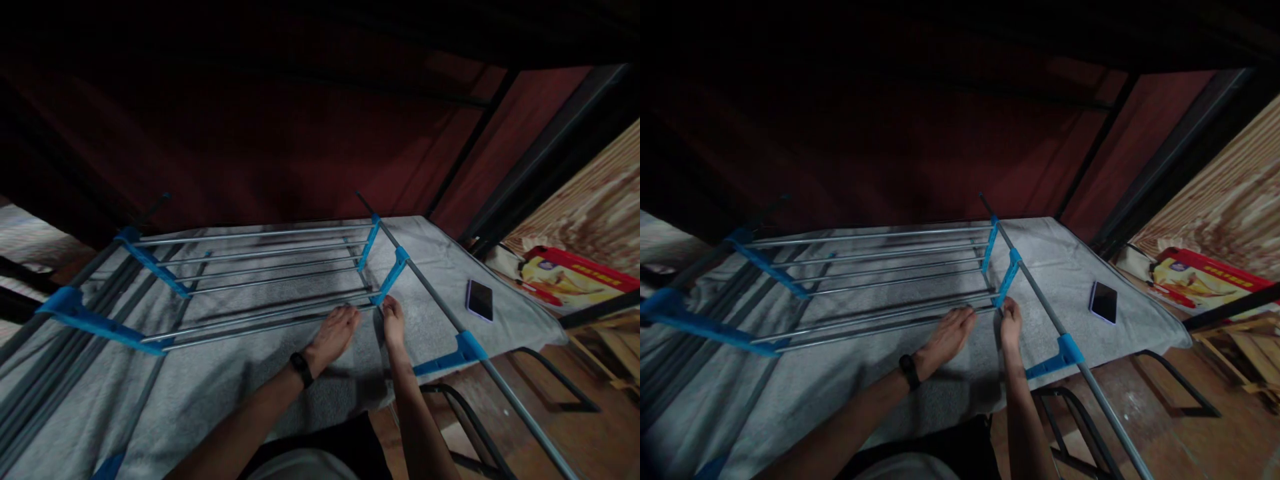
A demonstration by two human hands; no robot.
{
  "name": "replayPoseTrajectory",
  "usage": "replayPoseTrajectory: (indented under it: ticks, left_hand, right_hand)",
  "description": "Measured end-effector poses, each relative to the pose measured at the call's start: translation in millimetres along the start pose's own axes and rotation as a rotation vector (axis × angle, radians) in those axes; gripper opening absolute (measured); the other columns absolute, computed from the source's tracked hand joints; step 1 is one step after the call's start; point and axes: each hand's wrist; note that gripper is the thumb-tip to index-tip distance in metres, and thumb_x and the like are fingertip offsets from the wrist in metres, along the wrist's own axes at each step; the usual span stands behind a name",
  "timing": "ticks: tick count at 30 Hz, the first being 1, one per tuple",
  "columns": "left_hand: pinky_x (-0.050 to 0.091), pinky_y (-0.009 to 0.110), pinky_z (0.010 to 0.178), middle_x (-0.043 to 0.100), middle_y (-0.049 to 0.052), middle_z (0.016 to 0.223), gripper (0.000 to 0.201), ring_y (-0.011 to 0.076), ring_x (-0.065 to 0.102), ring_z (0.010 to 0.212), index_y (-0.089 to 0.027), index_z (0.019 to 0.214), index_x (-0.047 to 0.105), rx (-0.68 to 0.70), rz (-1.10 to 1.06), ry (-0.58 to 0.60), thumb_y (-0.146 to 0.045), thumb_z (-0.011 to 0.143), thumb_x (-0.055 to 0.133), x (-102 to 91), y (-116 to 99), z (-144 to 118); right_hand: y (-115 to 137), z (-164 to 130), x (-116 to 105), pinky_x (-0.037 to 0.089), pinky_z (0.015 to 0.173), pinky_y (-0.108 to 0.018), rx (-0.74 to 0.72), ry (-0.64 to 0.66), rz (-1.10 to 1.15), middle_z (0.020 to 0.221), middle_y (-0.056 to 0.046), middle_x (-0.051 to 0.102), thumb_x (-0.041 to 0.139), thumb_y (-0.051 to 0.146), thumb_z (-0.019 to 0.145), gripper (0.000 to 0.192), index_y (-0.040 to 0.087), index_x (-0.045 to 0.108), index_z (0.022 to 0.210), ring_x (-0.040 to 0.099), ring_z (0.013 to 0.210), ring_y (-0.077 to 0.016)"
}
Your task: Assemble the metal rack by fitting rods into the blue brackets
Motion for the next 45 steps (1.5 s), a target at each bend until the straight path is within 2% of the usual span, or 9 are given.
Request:
replayPoseTrajectory:
  ticks: [4, 6, 12, 16, 19, 22, 29, 37, 45]
  left_hand:
    - [0.037, 0.042, 0.115, 0.06, 0.01, 0.138, 0.041, 0.0245, 0.052, 0.13, -0.022, 0.138, 0.054, -0.297, 0.051, 0.081, -0.02, 0.101, 0.036, 10.5, 35, -36]
    - [0.039, 0.042, 0.112, 0.062, 0.01, 0.133, 0.04, 0.0246, 0.054, 0.127, -0.021, 0.135, 0.056, -0.36, 0.07, 0.117, -0.019, 0.1, 0.037, 7.6, 48, -40]
    - [0.048, 0.034, 0.094, 0.07, 0.008, 0.119, 0.032, 0.0229, 0.064, 0.111, -0.021, 0.115, 0.066, -0.286, -0.038, 0.207, -0.017, 0.1, 0.038, -7.0, 59, -36]
    - [0.048, 0.033, 0.093, 0.072, 0.006, 0.119, 0.032, 0.0235, 0.066, 0.112, -0.029, 0.124, 0.065, -0.316, -0.16, 0.199, -0.026, 0.102, 0.042, -15.7, 58, -36]
    - [0.047, 0.033, 0.095, 0.072, 0.006, 0.124, 0.039, 0.0237, 0.066, 0.113, -0.032, 0.133, 0.062, -0.337, -0.209, 0.206, -0.025, 0.103, 0.039, -22.9, 56, -37]
    - [0.045, 0.034, 0.1, 0.071, 0.008, 0.127, 0.043, 0.024, 0.065, 0.115, -0.03, 0.136, 0.06, -0.359, -0.213, 0.233, -0.021, 0.102, 0.036, -26.3, 55, -33]
    - [0.046, 0.031, 0.098, 0.07, 0.005, 0.129, 0.04, 0.0219, 0.066, 0.114, -0.026, 0.135, 0.061, -0.226, -0.191, 0.243, -0.021, 0.101, 0.04, -13.1, 52, -8]
    - [0.044, 0.032, 0.106, 0.066, -0.003, 0.139, 0.042, 0.0196, 0.062, 0.124, -0.037, 0.135, 0.061, -0.282, -0.275, 0.209, -0.02, 0.101, 0.045, -5.8, 51, 0]
    - [0.044, 0.034, 0.107, 0.064, 0.001, 0.142, 0.043, 0.0207, 0.062, 0.127, -0.034, 0.138, 0.06, -0.259, -0.286, 0.221, -0.022, 0.102, 0.04, -2.7, 54, 0]
  right_hand:
    - [-19, -6, -8, 0.046, 0.106, -0.049, -0.048, 0.117, -0.182, 0.119, -0.018, 0.071, 0.053, 0.038, 0.075, 0.05, 0.014, 0.069, 0.116, 0.064, 0.112, -0.0328]
    - [-23, -4, -9, 0.048, 0.105, -0.05, -0.071, 0.167, -0.221, 0.119, -0.017, 0.071, 0.053, 0.04, 0.075, 0.054, 0.015, 0.067, 0.12, 0.065, 0.111, -0.0335]
    - [-29, 6, -11, 0.049, 0.097, -0.052, -0.148, 0.294, -0.34, 0.116, -0.016, 0.072, 0.056, 0.049, 0.077, 0.062, 0.018, 0.061, 0.13, 0.067, 0.104, -0.034]
    - [-30, 11, -12, 0.051, 0.088, -0.057, -0.142, 0.288, -0.349, 0.107, -0.019, 0.072, 0.059, 0.055, 0.075, 0.059, 0.02, 0.061, 0.123, 0.069, 0.096, -0.0382]
    - [-22, 10, -8, 0.053, 0.083, -0.054, -0.127, 0.273, -0.331, 0.097, -0.017, 0.073, 0.061, 0.054, 0.075, 0.048, 0.024, 0.062, 0.113, 0.07, 0.087, -0.0359]
    - [-13, 6, -2, 0.054, 0.081, -0.05, -0.137, 0.23, -0.338, 0.093, -0.014, 0.074, 0.059, 0.05, 0.075, 0.043, 0.022, 0.062, 0.108, 0.069, 0.083, -0.0323]
    - [-8, 7, 4, 0.053, 0.086, -0.042, -0.101, 0.222, -0.283, 0.097, -0.007, 0.074, 0.058, 0.043, 0.077, 0.039, 0.021, 0.06, 0.11, 0.068, 0.088, -0.026]
    - [-9, 9, 5, 0.051, 0.088, -0.04, -0.103, 0.215, -0.339, 0.094, -0.007, 0.073, 0.058, 0.038, 0.078, 0.037, 0.021, 0.061, 0.11, 0.068, 0.09, -0.0267]
    - [-3, 0, 11, 0.051, 0.087, -0.039, -0.167, 0.112, -0.343, 0.09, -0.009, 0.072, 0.058, 0.036, 0.079, 0.034, 0.02, 0.068, 0.108, 0.066, 0.093, -0.0285]
Point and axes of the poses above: each hand's wrist, its own z-axis towards the middle knuckle, its own x-axis out of the palm, y = z × x
